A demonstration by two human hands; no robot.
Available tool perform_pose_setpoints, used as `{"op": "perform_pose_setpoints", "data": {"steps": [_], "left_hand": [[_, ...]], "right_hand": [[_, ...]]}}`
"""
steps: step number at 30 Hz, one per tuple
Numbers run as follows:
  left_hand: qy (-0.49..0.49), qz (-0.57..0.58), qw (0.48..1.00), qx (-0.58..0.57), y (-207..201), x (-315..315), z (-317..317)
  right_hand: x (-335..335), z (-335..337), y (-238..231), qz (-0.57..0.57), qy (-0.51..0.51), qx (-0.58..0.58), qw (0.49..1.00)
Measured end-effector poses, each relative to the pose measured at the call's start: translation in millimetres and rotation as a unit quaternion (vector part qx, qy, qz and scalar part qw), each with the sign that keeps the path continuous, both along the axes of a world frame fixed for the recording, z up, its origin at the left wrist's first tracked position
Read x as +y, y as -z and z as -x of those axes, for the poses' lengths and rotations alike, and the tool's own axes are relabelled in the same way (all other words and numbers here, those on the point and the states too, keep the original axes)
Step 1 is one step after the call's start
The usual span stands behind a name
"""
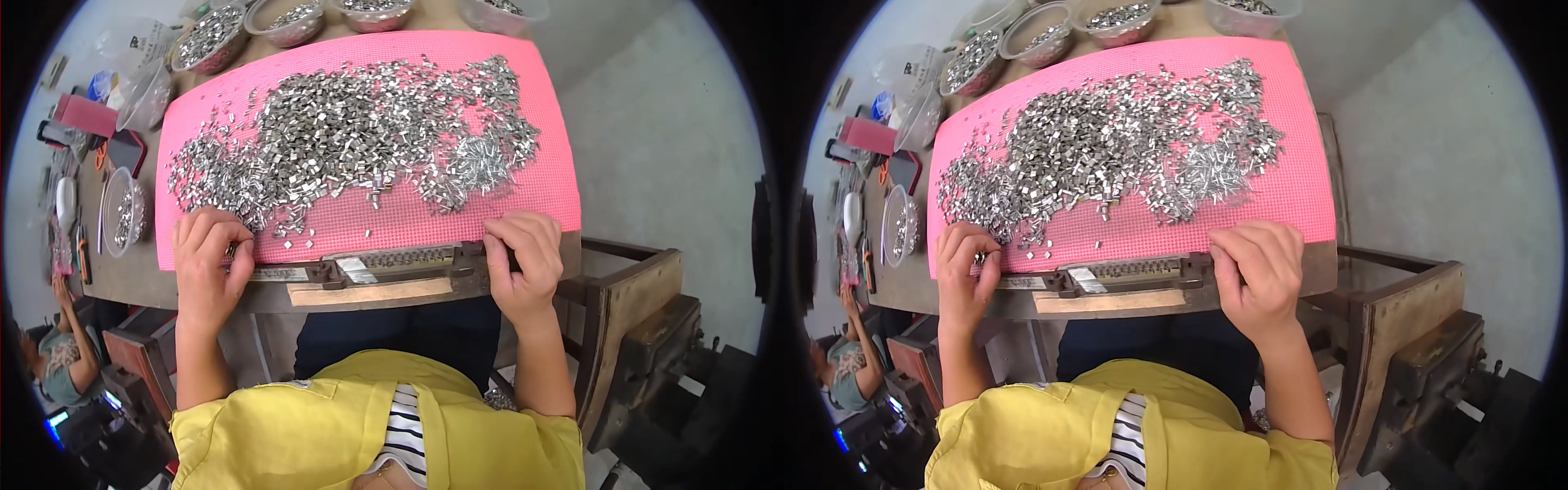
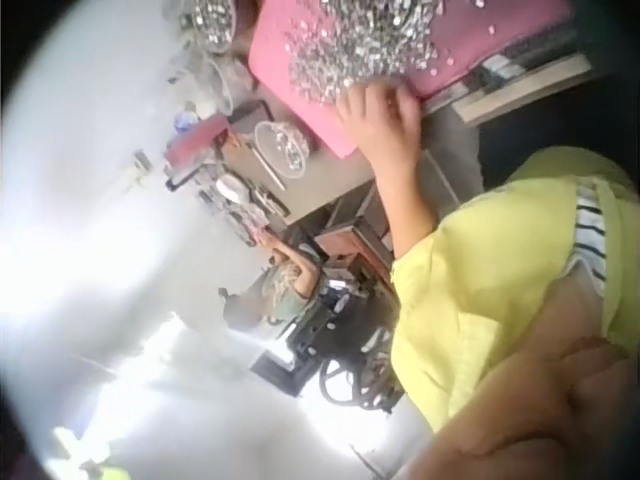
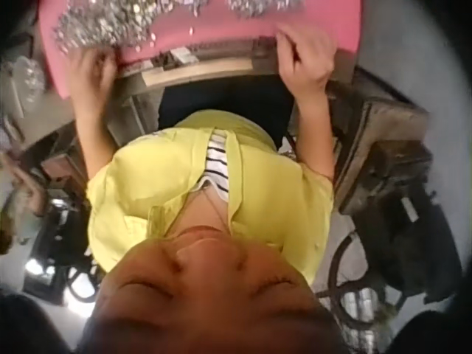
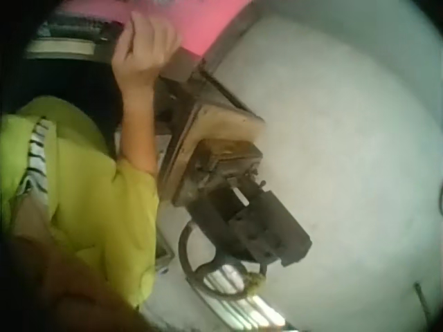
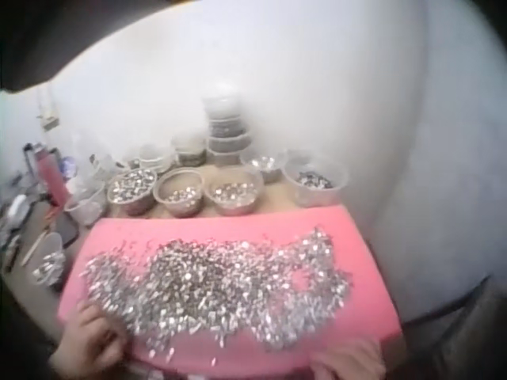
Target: The person loads small metal pieces into a fixture by hand, inserts the fixture into a press machine, and operates the machine.
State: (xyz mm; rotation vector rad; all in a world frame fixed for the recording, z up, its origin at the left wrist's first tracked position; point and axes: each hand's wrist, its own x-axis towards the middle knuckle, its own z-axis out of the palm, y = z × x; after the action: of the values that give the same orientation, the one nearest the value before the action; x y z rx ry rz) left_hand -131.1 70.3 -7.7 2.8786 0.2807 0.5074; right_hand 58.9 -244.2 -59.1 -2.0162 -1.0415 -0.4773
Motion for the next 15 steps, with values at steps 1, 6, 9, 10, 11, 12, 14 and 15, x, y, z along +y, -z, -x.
{"op": "perform_pose_setpoints", "data": {"steps": [1, 6, 9, 10, 11, 12, 14, 15], "left_hand": [[0.008, 0.034, 0.999, -0.005, -1, -2, -2], [0.118, 0.075, 0.989, -0.047, 0, -46, -30], [0.156, 0.104, 0.981, -0.050, 7, -72, -45], [0.165, 0.113, 0.978, -0.052, 12, -79, -49], [0.165, 0.117, 0.978, -0.056, 16, -84, -51], [0.166, 0.121, 0.977, -0.061, 20, -89, -53], [0.161, 0.110, 0.979, -0.065, 22, -93, -56], [0.157, 0.104, 0.980, -0.065, 23, -93, -56]], "right_hand": [[-1, 1, 0, -0.007, -0.001, 0.000, 1.000], [-5, -2, 3, -0.017, 0.000, 0.013, 1.000], [-3, -2, 1, -0.019, -0.003, 0.015, 1.000], [-4, -2, 1, -0.019, 0.000, 0.014, 1.000], [-5, -2, 2, -0.022, 0.002, 0.016, 1.000], [-5, -2, 3, -0.023, -0.001, 0.017, 1.000], [-5, -2, 3, -0.025, -0.002, 0.019, 0.999], [-5, -2, 3, -0.022, -0.010, 0.023, 0.999]]}}
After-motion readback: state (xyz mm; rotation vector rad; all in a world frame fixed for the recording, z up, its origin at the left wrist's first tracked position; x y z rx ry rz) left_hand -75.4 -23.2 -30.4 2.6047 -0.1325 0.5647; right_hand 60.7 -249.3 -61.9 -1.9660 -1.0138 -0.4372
